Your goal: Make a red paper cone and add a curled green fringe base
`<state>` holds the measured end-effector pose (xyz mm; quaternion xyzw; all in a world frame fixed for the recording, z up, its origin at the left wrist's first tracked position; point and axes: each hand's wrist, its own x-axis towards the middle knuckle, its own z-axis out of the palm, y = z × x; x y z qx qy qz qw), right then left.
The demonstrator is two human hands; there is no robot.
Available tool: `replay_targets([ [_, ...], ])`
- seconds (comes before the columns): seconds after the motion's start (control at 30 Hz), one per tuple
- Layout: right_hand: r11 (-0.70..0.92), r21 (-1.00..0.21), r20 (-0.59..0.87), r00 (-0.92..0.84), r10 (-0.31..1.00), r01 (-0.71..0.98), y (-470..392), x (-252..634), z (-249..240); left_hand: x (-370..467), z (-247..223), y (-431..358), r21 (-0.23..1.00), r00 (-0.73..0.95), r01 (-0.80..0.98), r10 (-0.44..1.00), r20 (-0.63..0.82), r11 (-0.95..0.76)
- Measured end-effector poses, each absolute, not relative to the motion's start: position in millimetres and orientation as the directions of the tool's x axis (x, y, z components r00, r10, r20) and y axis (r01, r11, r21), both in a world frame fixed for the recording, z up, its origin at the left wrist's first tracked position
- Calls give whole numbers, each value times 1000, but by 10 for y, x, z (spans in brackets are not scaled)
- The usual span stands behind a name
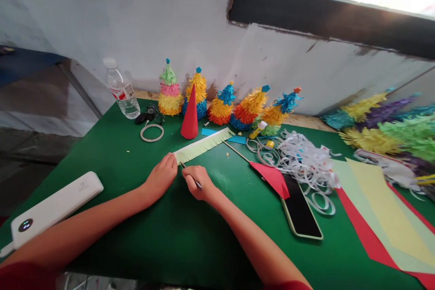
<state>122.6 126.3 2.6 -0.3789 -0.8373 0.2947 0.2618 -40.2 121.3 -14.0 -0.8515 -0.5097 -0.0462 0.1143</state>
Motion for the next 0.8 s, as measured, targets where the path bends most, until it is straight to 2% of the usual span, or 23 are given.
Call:
replay_targets([
  [0.17, 475, -777, 216, -533, 818, 413, 1109, 1336, -25, -393, -151, 1194, -139, 458, 888, 867, 196, -438],
  [0.37, 408, -866, 310, -331, 891, 288, 1303, 1185, -114, -390, -168, 1174, -173, 423, 905, 869, 255, -390],
  [0.6, 502, -786, 334, -436, 836, 360, 1461, 1045, -128, -386, -152, 1179, -220, 451, 887, 865, 219, -406],
  [0.8, 557, -722, 324, -510, 797, 410, 1465, 1022, -125, -385, -119, 1188, -125, 418, 908, 887, 194, -400],
])
